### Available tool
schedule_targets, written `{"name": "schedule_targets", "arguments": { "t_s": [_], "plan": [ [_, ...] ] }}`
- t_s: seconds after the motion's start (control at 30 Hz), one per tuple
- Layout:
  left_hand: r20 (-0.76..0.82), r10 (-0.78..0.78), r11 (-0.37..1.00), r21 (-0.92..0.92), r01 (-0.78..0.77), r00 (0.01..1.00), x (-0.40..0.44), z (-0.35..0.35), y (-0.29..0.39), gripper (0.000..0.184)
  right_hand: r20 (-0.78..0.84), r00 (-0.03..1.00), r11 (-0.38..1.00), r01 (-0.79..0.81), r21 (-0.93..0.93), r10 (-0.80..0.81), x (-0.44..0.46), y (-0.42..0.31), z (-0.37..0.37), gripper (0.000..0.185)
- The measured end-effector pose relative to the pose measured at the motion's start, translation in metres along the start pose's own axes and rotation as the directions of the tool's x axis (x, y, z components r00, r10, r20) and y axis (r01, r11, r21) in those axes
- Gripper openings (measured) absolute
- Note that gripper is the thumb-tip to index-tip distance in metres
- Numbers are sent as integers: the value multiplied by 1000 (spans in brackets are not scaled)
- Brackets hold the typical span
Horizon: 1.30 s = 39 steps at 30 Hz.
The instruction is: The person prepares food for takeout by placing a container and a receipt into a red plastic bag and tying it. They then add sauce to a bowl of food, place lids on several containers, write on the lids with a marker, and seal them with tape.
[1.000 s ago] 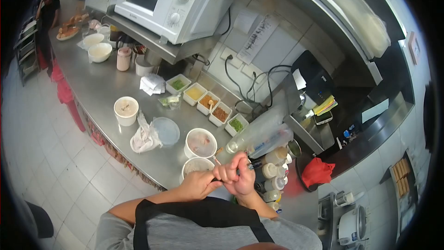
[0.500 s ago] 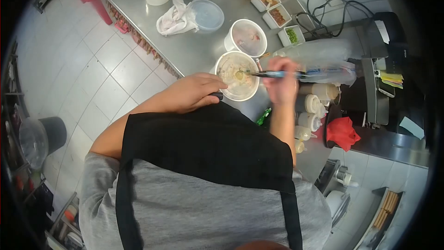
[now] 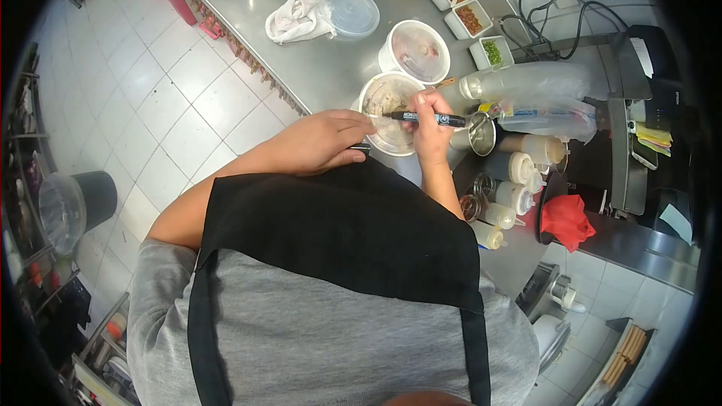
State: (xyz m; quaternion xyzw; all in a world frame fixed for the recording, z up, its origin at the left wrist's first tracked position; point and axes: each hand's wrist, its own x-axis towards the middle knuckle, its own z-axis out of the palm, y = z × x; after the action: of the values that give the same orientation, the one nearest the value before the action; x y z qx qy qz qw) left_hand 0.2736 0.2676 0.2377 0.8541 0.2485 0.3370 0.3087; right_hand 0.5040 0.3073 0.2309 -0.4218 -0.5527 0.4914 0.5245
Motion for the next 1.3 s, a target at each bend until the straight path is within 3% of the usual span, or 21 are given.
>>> {"name": "schedule_targets", "arguments": {
  "t_s": [0.13, 0.37, 0.47, 0.57, 0.67, 0.77, 1.07, 1.17, 1.3],
  "plan": [
    [54, -41, 999, 3, 41, 998, 1, -2, 2, 40, -83, 996, 998, -24, -53, 20, -1, 1, 0, 19],
    [-5, -10, 1000, 4, 10, 1000, 1, 0, 2, 38, -124, 991, 994, 28, -105, -41, -2, 4, -5, 19],
    [-11, -12, 1000, 6, 12, 1000, 2, 0, 2, 37, -182, 979, 996, 85, -29, -89, -2, -4, -12, 20],
    [3, -30, 1000, -6, 30, 1000, 2, -1, 3, 37, -198, 980, 991, -5, -135, -22, -1, -3, -13, 20],
    [14, -45, 999, 1, 45, 999, 2, -1, 3, 37, -100, 993, 991, 51, -126, -63, -1, 2, -19, 20],
    [-21, -22, 1000, 3, 22, 1000, 2, 1, 3, 37, -205, 978, 993, 14, -114, -37, -2, -1, -16, 20],
    [-25, -39, 999, -18, 39, 999, 1, 1, 4, 36, -300, 953, 997, -53, -55, 34, -2, -3, -14, 21],
    [-22, -43, 999, -16, 43, 999, 1, 1, 3, 36, -260, 965, 997, 20, -74, -39, -3, 2, -18, 20],
    [-20, -37, 999, -15, 36, 999, 1, 2, 2, 35, -358, 933, 997, -15, -70, -11, -2, -1, -14, 20]
  ]
}}
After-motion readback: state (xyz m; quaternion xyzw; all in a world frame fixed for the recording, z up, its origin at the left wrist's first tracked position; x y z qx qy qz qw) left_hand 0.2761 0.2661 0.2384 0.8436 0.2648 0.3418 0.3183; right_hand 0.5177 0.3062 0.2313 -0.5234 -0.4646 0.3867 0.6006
